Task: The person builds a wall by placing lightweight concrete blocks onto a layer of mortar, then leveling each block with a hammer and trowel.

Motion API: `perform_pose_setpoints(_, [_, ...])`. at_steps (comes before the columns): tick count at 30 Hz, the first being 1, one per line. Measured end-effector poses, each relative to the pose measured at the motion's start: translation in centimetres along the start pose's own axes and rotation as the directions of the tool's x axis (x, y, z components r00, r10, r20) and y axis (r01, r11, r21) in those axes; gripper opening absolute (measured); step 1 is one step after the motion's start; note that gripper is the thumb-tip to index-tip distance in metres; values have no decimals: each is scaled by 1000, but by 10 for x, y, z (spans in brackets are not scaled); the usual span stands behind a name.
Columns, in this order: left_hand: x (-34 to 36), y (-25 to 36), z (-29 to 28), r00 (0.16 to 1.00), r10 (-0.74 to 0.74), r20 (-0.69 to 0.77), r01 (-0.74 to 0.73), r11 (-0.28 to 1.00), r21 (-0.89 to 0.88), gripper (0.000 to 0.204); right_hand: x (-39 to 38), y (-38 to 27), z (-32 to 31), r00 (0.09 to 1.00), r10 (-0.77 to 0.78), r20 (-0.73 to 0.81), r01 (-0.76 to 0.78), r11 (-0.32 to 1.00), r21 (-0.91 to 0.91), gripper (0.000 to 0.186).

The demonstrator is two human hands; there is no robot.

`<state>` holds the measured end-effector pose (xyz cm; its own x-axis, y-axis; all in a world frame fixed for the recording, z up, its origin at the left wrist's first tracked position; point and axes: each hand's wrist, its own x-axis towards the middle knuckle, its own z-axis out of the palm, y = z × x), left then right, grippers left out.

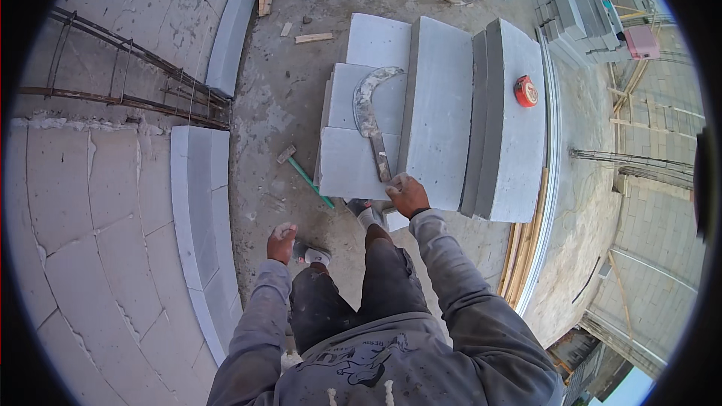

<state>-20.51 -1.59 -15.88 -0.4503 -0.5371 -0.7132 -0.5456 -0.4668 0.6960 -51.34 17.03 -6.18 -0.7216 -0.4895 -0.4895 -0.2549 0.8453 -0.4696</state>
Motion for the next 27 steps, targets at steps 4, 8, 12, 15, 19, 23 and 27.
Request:
perform_pose_setpoints(4, [58, 16, 80, 995, -31, -99, 34, 999, 33, 56, 80, -13, 6, 989, 77, -123, -90, 990, -108, 44])
perform_pose_setpoints(8, [107, 32, 129, 981, 13, -195, 69, 911, 407, 57, 139, -19, 37, 987, 161, -13, -160, 970, -182, 58])
perform_pose_setpoints(12, [110, 43, 134, 971, 51, -232, 7, 970, 243, 60, 160, -7, 42, 980, 191, 56, -179, 969, -172, 67])
perform_pose_setpoints(15, [95, 49, 118, 967, -17, -254, 129, 893, 432, 60, 161, -3, 29, 994, 91, 65, -84, 991, -100, 67])
perform_pose_setpoints(19, [72, 49, 103, 922, -79, -379, 255, 860, 441, 55, 176, -13, 16, 993, 116, 9, -116, 993, 3, 61])
perform_pose_setpoints(23, [60, 44, 105, 893, -21, -450, 227, 885, 408, 55, 212, -36, 9, 993, 103, -58, -101, 994, 40, 54])
perform_pose_setpoints(27, [56, 42, 127, 830, 3, -558, 293, 849, 440, 58, 220, -39, -12, 991, -4, 137, 19, 993, -113, 51])
